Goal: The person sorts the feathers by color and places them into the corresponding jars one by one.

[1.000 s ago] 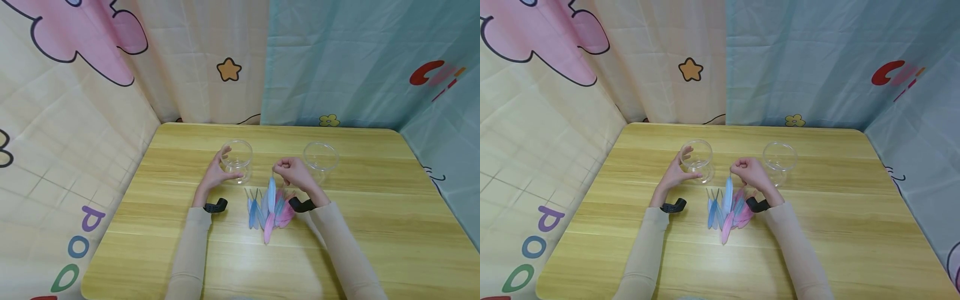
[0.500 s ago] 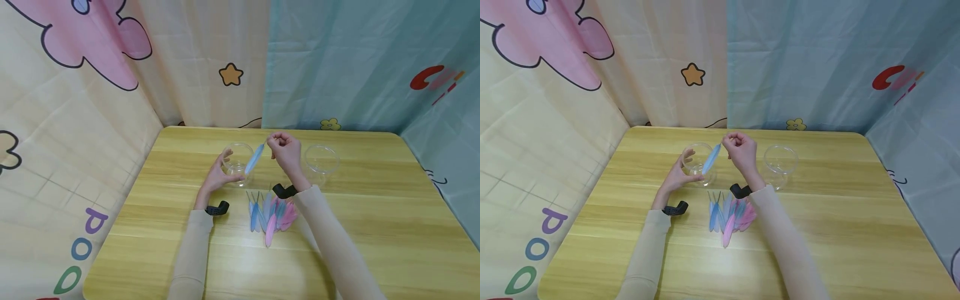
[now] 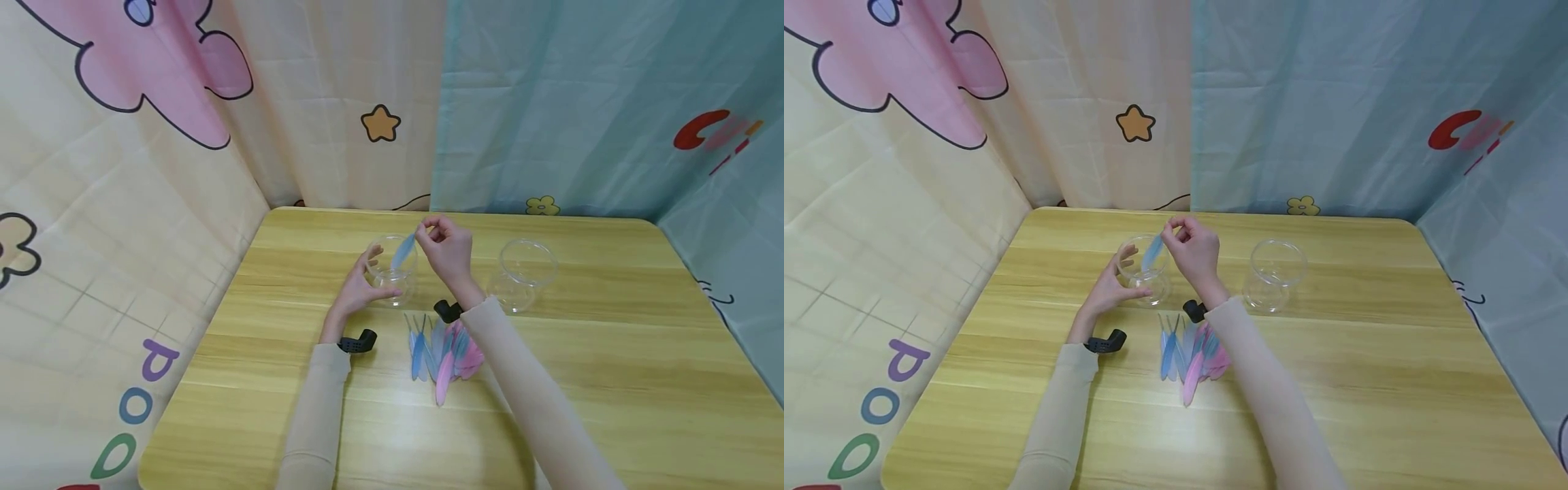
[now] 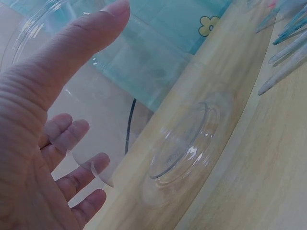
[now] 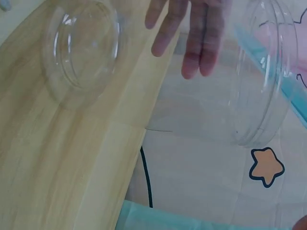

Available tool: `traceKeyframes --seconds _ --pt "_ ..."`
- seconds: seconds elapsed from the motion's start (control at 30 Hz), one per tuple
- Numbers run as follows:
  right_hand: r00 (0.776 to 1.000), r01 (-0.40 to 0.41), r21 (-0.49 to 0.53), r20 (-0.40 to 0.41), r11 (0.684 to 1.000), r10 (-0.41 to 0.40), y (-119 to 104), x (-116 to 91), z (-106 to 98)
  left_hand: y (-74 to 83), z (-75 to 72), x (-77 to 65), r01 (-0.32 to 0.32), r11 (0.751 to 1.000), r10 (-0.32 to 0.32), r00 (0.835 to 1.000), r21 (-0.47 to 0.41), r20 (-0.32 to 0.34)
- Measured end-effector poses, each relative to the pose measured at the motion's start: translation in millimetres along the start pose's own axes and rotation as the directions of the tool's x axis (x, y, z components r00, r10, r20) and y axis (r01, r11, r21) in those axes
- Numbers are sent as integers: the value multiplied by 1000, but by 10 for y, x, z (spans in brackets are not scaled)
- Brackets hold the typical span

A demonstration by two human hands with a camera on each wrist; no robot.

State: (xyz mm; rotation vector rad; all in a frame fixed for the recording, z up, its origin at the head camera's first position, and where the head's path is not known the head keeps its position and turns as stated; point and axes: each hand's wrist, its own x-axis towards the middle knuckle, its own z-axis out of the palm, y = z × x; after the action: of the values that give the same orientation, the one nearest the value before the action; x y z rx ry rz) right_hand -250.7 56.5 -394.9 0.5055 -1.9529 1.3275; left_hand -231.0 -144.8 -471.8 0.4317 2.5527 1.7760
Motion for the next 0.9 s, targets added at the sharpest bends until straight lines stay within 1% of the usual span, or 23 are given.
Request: traceKeyframes --seconds 0.07,0.13,0.2,0.3,0.4,0.47,0.6,0.77,0.9 --pt "998 -1 -34 60 999 3 17 -38 -11 -9 4 6 -2 1000 3 1000 5 -2" --pt "993 -40 -46 114 998 45 36 -78 -46 -15 7 10 -3 1000 3 1000 11 -4" --pt "981 -111 -34 156 993 115 48 -112 -106 -21 11 12 -3 1000 3 1000 13 -4" --pt "948 -243 4 210 970 237 73 -147 -234 -19 12 19 -4 1000 4 1000 10 1" --pt "901 -353 29 280 935 332 83 -182 -385 -21 9 14 -1 1000 1 1000 9 2" --pt "868 -395 18 335 918 367 93 -214 -490 -18 8 7 0 1000 0 1000 8 0" --pt "800 -436 -52 435 898 413 115 -297 -682 -16 4 -10 4 1000 -4 1000 2 1" --pt "714 -461 -157 519 873 470 161 -407 -888 -26 6 -2 4 1000 -4 1000 10 6" --pt "628 -509 -211 572 835 527 234 -495 -1020 -36 7 19 3 1000 -3 1000 17 8"
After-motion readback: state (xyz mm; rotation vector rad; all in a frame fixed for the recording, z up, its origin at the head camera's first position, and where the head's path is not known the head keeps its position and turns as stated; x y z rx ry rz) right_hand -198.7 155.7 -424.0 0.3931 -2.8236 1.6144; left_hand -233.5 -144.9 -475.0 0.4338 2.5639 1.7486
